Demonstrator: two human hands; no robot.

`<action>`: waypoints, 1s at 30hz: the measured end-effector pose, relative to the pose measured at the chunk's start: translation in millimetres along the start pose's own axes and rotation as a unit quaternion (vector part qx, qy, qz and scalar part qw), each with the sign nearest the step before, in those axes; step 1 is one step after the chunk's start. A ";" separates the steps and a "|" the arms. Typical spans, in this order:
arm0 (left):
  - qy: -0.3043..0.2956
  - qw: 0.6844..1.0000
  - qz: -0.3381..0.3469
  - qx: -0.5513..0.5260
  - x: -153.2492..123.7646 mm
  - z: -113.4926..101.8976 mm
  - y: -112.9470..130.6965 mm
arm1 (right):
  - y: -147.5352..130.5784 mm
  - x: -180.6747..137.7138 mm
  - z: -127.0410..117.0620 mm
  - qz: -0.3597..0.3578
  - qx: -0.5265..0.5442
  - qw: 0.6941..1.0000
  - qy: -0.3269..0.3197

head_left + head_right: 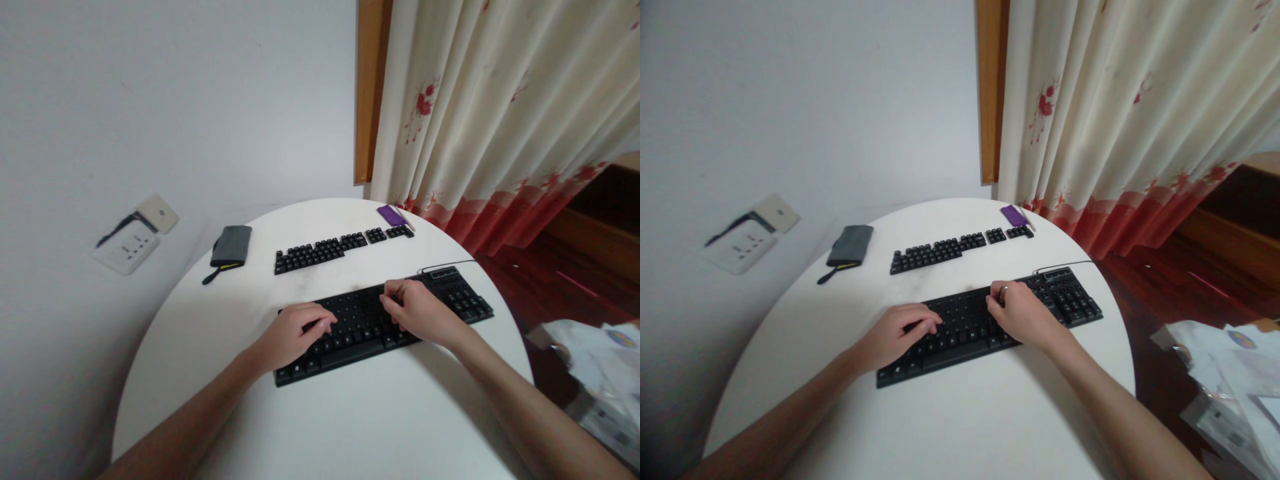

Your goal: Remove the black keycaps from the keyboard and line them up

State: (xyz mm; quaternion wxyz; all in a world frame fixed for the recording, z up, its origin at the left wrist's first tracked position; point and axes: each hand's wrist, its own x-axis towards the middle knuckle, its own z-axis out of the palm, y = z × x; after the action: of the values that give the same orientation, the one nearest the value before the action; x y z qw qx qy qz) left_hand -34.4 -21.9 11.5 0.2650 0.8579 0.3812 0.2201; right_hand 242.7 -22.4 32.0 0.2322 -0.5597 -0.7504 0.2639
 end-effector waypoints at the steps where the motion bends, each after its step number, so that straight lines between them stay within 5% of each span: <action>1: 0.001 1.000 -0.001 0.000 0.0 0.1 -0.1 | -2.3 -0.3 0.3 -0.006 -0.016 1.000 -0.001; 5: 0.002 1.000 -0.003 -0.004 -0.2 -0.4 1.0 | -0.6 2.4 1.2 0.017 -0.011 1.000 0.001; 17: -0.004 1.000 -0.007 -0.007 -1.2 -1.1 2.5 | 29.4 22.1 6.3 0.169 0.257 0.951 -0.035; 24: 0.020 0.999 -0.015 -0.030 -2.7 0.4 1.6 | 5.2 11.2 10.9 0.006 0.329 0.943 0.041; 30: 0.056 0.993 -0.030 -0.096 -2.3 5.6 3.5 | -21.4 -8.2 34.6 -0.108 0.343 0.933 0.003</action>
State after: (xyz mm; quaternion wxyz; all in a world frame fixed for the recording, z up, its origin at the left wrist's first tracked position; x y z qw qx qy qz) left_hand -30.7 -27.3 9.0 0.3314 0.8028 0.3981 0.2952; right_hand 207.3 -39.9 19.5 0.4397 -0.3626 -0.6691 0.4769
